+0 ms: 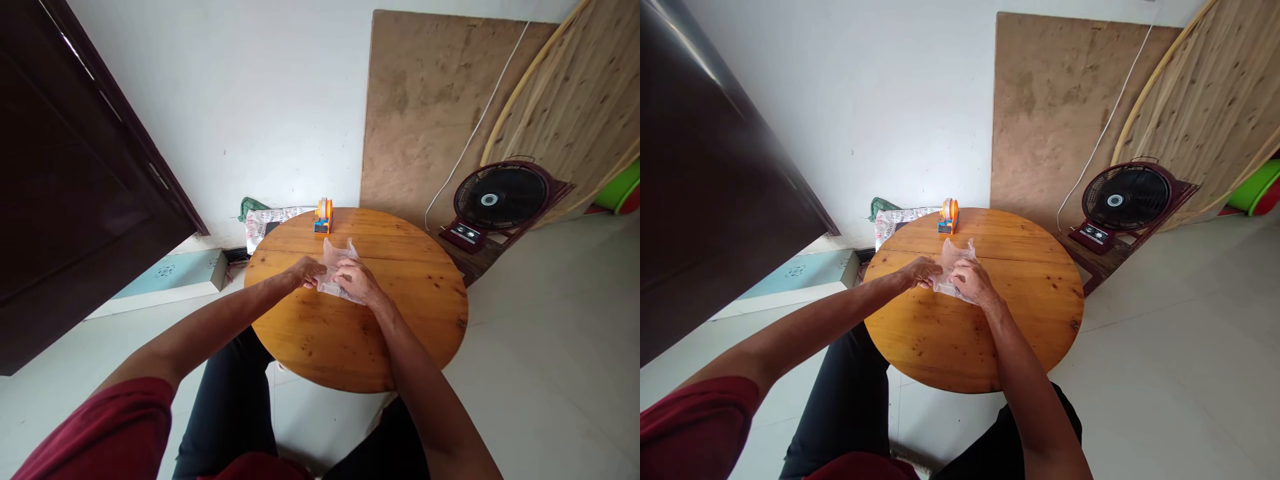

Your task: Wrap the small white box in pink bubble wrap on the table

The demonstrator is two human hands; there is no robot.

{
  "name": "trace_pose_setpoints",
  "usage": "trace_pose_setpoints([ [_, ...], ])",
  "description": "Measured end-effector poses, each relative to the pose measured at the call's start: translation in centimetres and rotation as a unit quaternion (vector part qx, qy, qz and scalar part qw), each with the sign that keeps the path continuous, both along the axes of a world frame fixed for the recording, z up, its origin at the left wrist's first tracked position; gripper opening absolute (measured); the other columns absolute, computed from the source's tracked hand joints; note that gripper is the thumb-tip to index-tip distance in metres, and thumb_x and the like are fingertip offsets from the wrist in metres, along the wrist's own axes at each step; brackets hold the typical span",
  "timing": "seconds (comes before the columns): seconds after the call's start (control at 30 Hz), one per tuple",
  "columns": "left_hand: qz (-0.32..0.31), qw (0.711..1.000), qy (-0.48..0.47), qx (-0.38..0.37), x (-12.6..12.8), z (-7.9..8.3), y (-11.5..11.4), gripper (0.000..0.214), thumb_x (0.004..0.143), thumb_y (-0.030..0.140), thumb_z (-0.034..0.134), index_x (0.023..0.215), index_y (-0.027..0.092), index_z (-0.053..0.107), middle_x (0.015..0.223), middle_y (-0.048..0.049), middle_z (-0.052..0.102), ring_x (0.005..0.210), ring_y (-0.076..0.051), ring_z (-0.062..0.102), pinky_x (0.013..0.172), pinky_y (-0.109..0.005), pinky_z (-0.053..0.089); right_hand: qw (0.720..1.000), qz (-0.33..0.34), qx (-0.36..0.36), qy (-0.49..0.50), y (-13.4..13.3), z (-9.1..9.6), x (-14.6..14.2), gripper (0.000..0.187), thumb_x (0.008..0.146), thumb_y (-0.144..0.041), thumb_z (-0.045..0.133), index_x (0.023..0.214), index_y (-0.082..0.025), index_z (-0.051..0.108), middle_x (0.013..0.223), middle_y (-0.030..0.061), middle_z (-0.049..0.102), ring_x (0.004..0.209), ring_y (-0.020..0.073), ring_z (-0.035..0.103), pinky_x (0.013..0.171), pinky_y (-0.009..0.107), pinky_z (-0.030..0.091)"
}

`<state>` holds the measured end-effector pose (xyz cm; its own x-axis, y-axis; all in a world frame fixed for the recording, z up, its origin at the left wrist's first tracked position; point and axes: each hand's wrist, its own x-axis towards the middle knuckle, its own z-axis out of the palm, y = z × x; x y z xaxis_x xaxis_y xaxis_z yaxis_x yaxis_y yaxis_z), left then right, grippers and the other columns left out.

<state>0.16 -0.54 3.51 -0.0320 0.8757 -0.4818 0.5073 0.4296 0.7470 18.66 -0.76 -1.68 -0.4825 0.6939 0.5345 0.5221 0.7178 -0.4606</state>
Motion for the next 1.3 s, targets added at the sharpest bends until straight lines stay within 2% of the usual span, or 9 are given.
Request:
trace_pose_setpoints([
  [0.13, 0.0, 1.0, -0.017, 0.015, 0.5, 0.5, -0.6, 0.016, 0.071, 0.018, 0.066, 0.064, 0.016, 0.052, 0.053, 0.0022, 0.055, 0.047, -0.01, 0.054, 0.049, -0.021, 0.043, 1.0, 0.001, -0.004, -0.005, 0.0, 0.0, 0.0, 0.017, 0.082, -0.016, 0.061, 0.075, -0.022, 0.075, 0.105, 0.0064, 0.069, 0.099, 0.0213, 0.063, 0.089, 0.035, 0.048],
  [0.37, -0.033, 0.993, -0.02, 0.112, 0.9, -0.4, -1.4, 0.01, 0.068, 0.016, 0.063, 0.062, 0.014, 0.055, 0.053, 0.0028, 0.055, 0.048, -0.007, 0.047, 0.046, -0.018, 0.033, 1.0, 0.001, -0.026, -0.013, -0.1, 0.3, 0.1, 0.014, 0.082, -0.018, 0.063, 0.075, -0.021, 0.075, 0.111, 0.0077, 0.069, 0.102, 0.0226, 0.062, 0.091, 0.036, 0.048],
  [0.6, -0.147, 0.974, -0.027, 0.173, -0.5, -1.3, -1.0, 0.01, 0.064, 0.02, 0.063, 0.067, 0.012, 0.068, 0.056, 0.0024, 0.057, 0.055, -0.01, 0.051, 0.051, -0.021, 0.035, 0.998, 0.012, -0.067, 0.005, 0.2, 0.2, 0.2, 0.012, 0.08, -0.019, 0.064, 0.077, -0.021, 0.075, 0.11, 0.0076, 0.067, 0.105, 0.0225, 0.062, 0.092, 0.036, 0.048],
  [0.7, -0.196, 0.96, -0.018, 0.197, -0.8, -1.5, -1.1, 0.014, 0.068, 0.018, 0.059, 0.072, 0.012, 0.071, 0.06, 0.0016, 0.06, 0.057, -0.01, 0.051, 0.054, -0.022, 0.035, 0.995, 0.009, -0.095, 0.025, 0.2, 0.2, 0.2, 0.01, 0.079, -0.02, 0.065, 0.074, -0.021, 0.073, 0.109, 0.008, 0.067, 0.106, 0.0231, 0.063, 0.093, 0.036, 0.047],
  [0.87, -0.272, 0.897, 0.104, 0.332, -0.6, -1.9, -2.5, 0.018, 0.081, 0.024, 0.057, 0.077, 0.014, 0.072, 0.066, -0.0012, 0.061, 0.06, -0.012, 0.051, 0.059, -0.025, 0.038, 0.993, 0.007, -0.116, 0.029, -0.3, 0.8, 0.3, 0.006, 0.078, -0.021, 0.065, 0.079, -0.021, 0.071, 0.108, 0.0072, 0.068, 0.105, 0.0235, 0.063, 0.094, 0.037, 0.046],
  [0.97, -0.284, 0.871, 0.142, 0.375, -0.7, -2.0, -3.5, 0.016, 0.082, 0.022, 0.057, 0.081, 0.016, 0.072, 0.08, -0.0053, 0.064, 0.075, -0.018, 0.058, 0.067, -0.028, 0.043, 0.99, 0.005, -0.141, 0.013, -0.7, 1.6, 0.7, 0.012, 0.076, -0.02, 0.063, 0.086, -0.021, 0.07, 0.109, 0.0055, 0.068, 0.107, 0.0235, 0.062, 0.096, 0.037, 0.045],
  [1.07, -0.319, 0.818, 0.19, 0.439, -1.1, -2.3, -3.6, 0.017, 0.085, 0.021, 0.056, 0.086, 0.016, 0.071, 0.096, -0.0097, 0.064, 0.092, -0.023, 0.06, 0.08, -0.033, 0.047, 0.977, -0.014, -0.21, 0.012, -0.9, 2.3, 1.3, 0.024, 0.075, -0.021, 0.062, 0.099, -0.021, 0.068, 0.108, 0.0052, 0.07, 0.103, 0.0235, 0.063, 0.094, 0.038, 0.047],
  [1.17, -0.341, 0.776, 0.188, 0.496, -1.5, -3.0, -3.3, 0.019, 0.086, 0.02, 0.054, 0.095, 0.016, 0.071, 0.115, -0.0114, 0.063, 0.102, -0.024, 0.058, 0.092, -0.037, 0.047, 0.957, -0.022, -0.284, 0.049, -0.7, 2.5, 1.9, 0.029, 0.077, -0.026, 0.062, 0.105, -0.019, 0.065, 0.106, 0.0063, 0.071, 0.099, 0.0226, 0.065, 0.09, 0.038, 0.049],
  [1.3, -0.348, 0.75, 0.159, 0.54, -1.8, -4.3, -3.0, 0.021, 0.091, 0.02, 0.05, 0.098, 0.017, 0.069, 0.115, -0.0089, 0.066, 0.104, -0.023, 0.057, 0.096, -0.036, 0.046, 0.945, -0.038, -0.311, 0.092, -0.3, 2.9, 2.3, 0.028, 0.077, -0.03, 0.064, 0.103, -0.019, 0.065, 0.102, 0.0063, 0.072, 0.095, 0.0212, 0.067, 0.088, 0.037, 0.051],
])
